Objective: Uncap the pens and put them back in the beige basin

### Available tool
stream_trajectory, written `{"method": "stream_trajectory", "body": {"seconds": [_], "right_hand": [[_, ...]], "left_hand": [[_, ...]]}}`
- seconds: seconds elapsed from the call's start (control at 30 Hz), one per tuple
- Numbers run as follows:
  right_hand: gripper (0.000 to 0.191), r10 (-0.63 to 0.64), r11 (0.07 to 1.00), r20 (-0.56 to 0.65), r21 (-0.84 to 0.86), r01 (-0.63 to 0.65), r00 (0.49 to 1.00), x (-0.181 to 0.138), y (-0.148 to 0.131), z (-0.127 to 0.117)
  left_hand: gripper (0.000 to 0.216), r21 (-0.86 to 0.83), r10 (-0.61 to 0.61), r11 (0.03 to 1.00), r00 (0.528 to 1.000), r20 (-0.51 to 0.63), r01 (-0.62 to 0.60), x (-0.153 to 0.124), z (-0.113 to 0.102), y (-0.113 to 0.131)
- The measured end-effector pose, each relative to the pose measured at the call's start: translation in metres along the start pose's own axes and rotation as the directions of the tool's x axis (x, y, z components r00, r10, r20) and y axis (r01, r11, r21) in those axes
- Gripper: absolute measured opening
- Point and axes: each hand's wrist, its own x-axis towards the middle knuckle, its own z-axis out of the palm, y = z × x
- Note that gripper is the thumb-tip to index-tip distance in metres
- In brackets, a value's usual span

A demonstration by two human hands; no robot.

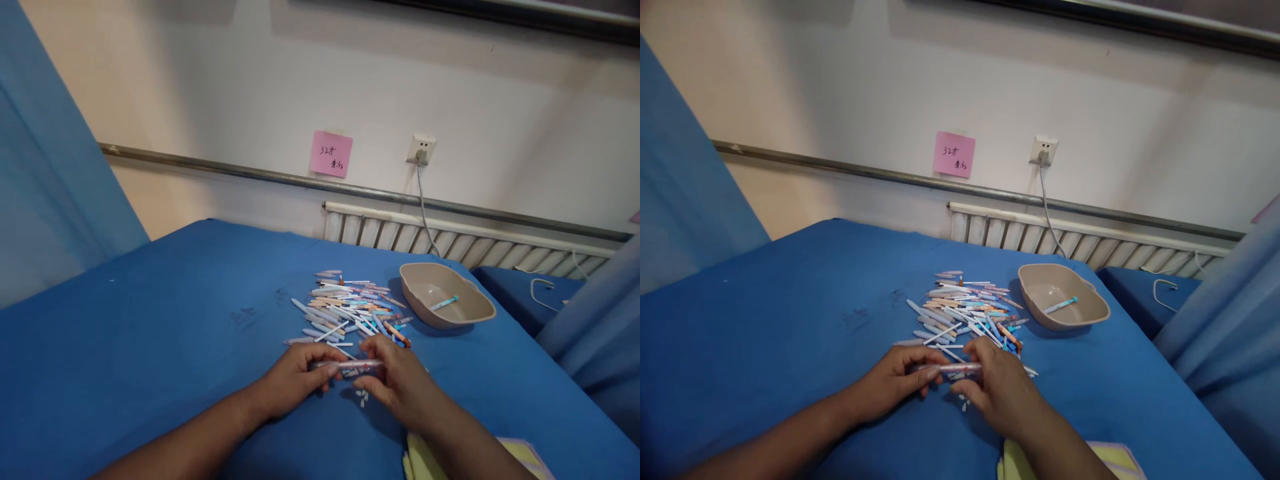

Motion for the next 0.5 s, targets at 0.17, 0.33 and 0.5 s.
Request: {"method": "stream_trajectory", "body": {"seconds": [0.17, 0.33, 0.5], "right_hand": [[0.011, -0.094, 0.994, -0.010, -0.051, 0.094, 0.995, 0.0003, 0.0029, -0.0008], [0.021, 0.016, 0.999, 0.035, -0.048, -0.014, 0.999, 0.0010, 0.0032, -0.0013], [0.020, 0.009, 1.000, -0.032, 0.004, -0.009, 0.999, -0.0001, -0.0001, 0.0005]], "left_hand": [[0.027, -0.002, -0.009, 1.000, 1.000, 0.000, 0.009, 0.0007, -0.0007, 0.0003], [0.026, 0.030, 0.010, 0.999, 1.000, 0.011, -0.011, -0.0003, -0.0003, 0.0044], [0.026, 0.016, -0.020, 1.000, 0.999, -0.033, 0.021, 0.0006, -0.0002, 0.0011]]}}
